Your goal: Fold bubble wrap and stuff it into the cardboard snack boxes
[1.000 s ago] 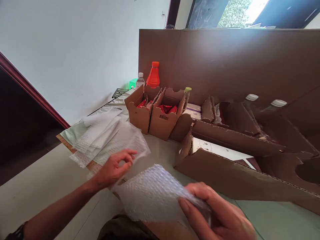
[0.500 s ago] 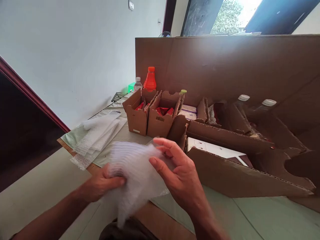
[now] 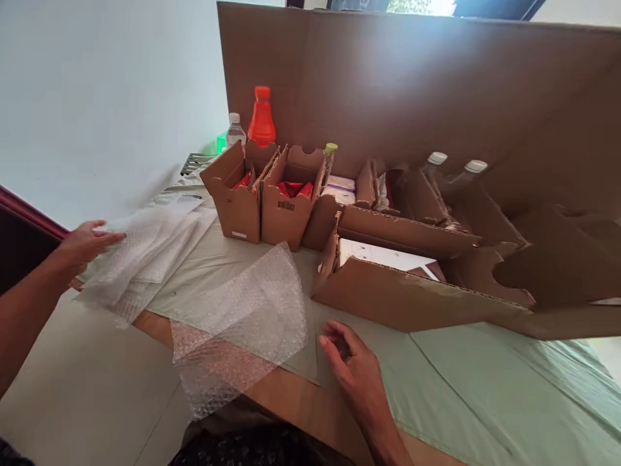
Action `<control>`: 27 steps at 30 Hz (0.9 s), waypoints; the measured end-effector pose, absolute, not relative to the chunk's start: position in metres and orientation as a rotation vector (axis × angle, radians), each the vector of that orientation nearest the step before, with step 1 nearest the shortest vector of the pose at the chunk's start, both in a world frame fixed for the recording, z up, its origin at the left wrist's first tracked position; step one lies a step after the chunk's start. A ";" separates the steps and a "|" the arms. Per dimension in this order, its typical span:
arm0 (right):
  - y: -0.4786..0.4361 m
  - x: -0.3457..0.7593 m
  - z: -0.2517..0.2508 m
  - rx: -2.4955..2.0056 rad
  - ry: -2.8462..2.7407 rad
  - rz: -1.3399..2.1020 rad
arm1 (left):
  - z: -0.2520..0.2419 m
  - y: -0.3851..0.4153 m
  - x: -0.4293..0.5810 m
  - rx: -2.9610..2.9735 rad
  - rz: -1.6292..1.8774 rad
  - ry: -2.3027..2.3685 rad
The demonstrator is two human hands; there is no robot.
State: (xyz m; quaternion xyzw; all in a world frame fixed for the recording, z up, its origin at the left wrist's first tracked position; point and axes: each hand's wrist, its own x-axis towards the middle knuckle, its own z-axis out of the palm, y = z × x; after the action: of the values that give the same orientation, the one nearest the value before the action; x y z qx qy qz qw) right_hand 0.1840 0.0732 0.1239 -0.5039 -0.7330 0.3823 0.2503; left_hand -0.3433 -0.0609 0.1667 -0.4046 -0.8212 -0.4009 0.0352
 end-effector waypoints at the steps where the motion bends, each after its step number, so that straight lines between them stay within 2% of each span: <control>1: 0.074 0.184 0.122 -1.394 -1.987 1.048 | 0.165 -0.061 -0.338 -1.157 -1.233 -2.509; 4: 0.080 0.169 0.120 -1.416 -1.994 1.063 | 0.160 -0.068 -0.298 -1.083 -1.241 -2.453; 8: 0.083 0.135 0.113 -1.354 -1.997 1.142 | 0.142 -0.079 -0.205 -1.605 -1.176 -2.360; 10: 0.079 0.125 0.111 -1.271 -1.984 1.192 | 0.127 -0.085 -0.160 -1.922 -1.035 -2.221; 13: 0.064 0.127 0.115 -1.133 -1.955 1.277 | 0.108 -0.095 -0.121 -2.050 -0.899 -2.169; 16: 0.044 0.143 0.124 -1.056 -1.922 1.283 | 0.100 -0.104 -0.112 -2.117 -0.914 -2.192; 20: 0.018 0.169 0.136 -1.022 -1.876 1.137 | 0.097 -0.109 -0.107 -2.117 -0.981 -2.213; 24: -0.006 0.199 0.144 -0.969 -1.827 0.794 | 0.093 -0.099 -0.090 -2.022 -0.996 -2.311; 27: -0.023 0.226 0.150 -0.903 -1.794 0.574 | 0.101 -0.079 -0.062 -2.206 -1.114 -2.362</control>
State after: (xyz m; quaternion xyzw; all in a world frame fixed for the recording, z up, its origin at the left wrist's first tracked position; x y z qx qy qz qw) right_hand 0.2261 -0.0226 0.1501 -0.3737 -0.7426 0.2376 0.5025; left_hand -0.0624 -0.0795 0.1009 -0.6392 -0.6842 -0.3229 -0.1379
